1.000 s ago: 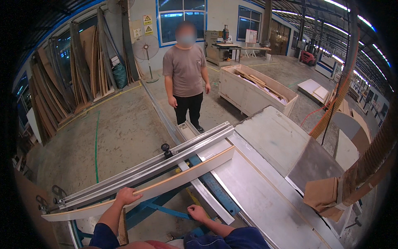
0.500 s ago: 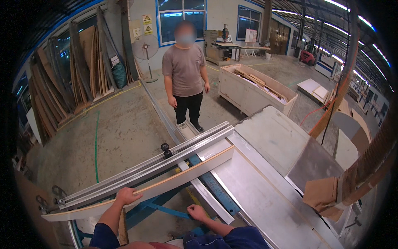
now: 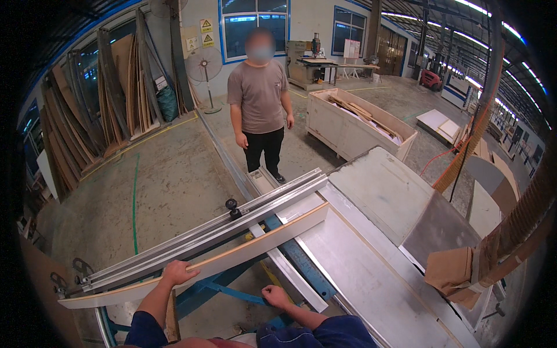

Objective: The person handles large wooden boards, positioning them on a sliding table saw and pushing a board through the blade to cut it while another person assists by moving pieces.

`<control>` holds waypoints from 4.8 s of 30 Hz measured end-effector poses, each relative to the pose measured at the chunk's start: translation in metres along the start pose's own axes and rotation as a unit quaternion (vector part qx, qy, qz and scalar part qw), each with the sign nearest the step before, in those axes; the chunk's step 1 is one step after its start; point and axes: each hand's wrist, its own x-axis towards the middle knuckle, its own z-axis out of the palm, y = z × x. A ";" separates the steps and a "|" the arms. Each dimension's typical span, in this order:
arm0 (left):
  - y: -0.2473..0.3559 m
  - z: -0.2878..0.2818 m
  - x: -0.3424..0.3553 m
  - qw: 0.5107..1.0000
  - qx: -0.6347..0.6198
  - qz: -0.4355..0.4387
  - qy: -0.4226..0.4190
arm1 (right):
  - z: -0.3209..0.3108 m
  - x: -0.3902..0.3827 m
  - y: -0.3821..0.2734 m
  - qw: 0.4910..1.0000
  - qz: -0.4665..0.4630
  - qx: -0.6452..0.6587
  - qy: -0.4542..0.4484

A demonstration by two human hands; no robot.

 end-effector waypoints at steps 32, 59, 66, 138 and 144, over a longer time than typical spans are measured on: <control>0.018 0.139 -0.078 0.989 -0.036 0.115 0.086 | -0.002 0.001 -0.006 0.945 -0.041 -0.211 -0.245; 0.116 -0.062 -0.012 0.911 -0.337 0.229 0.057 | -0.176 0.012 -0.221 0.924 -0.352 -0.119 -0.088; 0.142 -0.069 -0.010 0.884 -0.385 0.264 0.024 | -0.170 0.005 -0.230 0.922 -0.363 -0.050 -0.126; 0.034 0.101 -0.116 0.985 -0.113 -0.005 0.128 | -0.028 -0.042 0.002 0.953 -0.117 -0.237 -0.150; 0.001 0.144 -0.150 0.983 -0.026 -0.090 0.159 | -0.018 0.002 0.015 0.946 -0.088 -0.184 -0.254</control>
